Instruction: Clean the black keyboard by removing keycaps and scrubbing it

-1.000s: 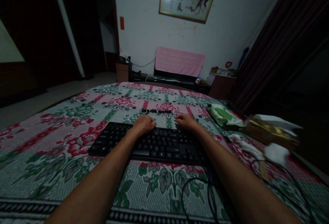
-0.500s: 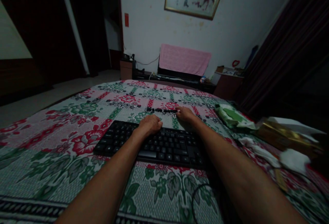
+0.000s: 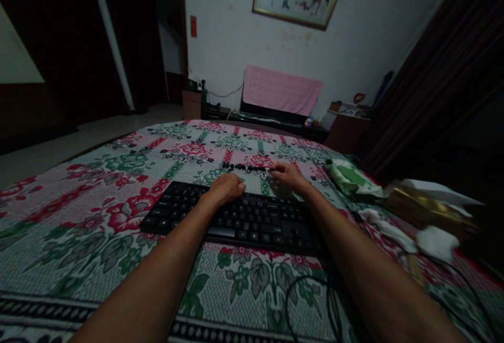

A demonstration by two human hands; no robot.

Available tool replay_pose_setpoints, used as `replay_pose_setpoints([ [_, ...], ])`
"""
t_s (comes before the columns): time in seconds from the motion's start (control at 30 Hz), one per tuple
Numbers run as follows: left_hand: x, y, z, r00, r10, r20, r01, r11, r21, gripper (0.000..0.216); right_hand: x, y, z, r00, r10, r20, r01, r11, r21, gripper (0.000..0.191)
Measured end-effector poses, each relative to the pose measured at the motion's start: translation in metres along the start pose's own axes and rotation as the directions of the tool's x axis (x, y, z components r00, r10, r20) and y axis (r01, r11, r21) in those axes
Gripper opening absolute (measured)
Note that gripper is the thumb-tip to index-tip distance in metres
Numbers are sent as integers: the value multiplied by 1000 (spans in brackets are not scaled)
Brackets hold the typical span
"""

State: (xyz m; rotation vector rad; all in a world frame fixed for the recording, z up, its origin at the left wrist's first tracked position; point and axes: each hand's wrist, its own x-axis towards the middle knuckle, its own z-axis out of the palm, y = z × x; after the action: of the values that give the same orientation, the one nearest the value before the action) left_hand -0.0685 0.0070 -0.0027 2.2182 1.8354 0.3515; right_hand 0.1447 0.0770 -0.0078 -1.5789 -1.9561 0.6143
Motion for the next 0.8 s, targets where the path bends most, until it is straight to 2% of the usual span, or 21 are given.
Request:
replay_pose_setpoints([
  [0.1, 0, 0, 0, 999, 8, -40, -9, 999, -31, 32, -24, -6, -3, 992, -78, 98, 40, 940, 337, 33],
  [0.17, 0, 2, 0, 995, 45, -92, -52, 996, -67, 30, -39, -11, -3, 987, -89, 136, 29, 918, 396, 38],
  [0.3, 2, 7, 2, 972, 133, -192, -175, 960, -220, 29, -59, -17, -2, 984, -106, 146, 42, 920, 389, 42],
  [0.4, 3, 12, 5, 967, 147, -207, -212, 918, -335, 27, -62, -17, -2, 981, -140, 134, 83, 929, 362, 39],
  [0.57, 4, 18, 11, 963, 177, -201, -243, 892, -380, 26, -63, -17, -4, 974, -193, 120, 145, 934, 326, 33],
  [0.8, 3, 23, 15, 960, 201, -195, -267, 869, -416, 25, -66, -22, -4, 973, -179, 143, 117, 927, 357, 26],
])
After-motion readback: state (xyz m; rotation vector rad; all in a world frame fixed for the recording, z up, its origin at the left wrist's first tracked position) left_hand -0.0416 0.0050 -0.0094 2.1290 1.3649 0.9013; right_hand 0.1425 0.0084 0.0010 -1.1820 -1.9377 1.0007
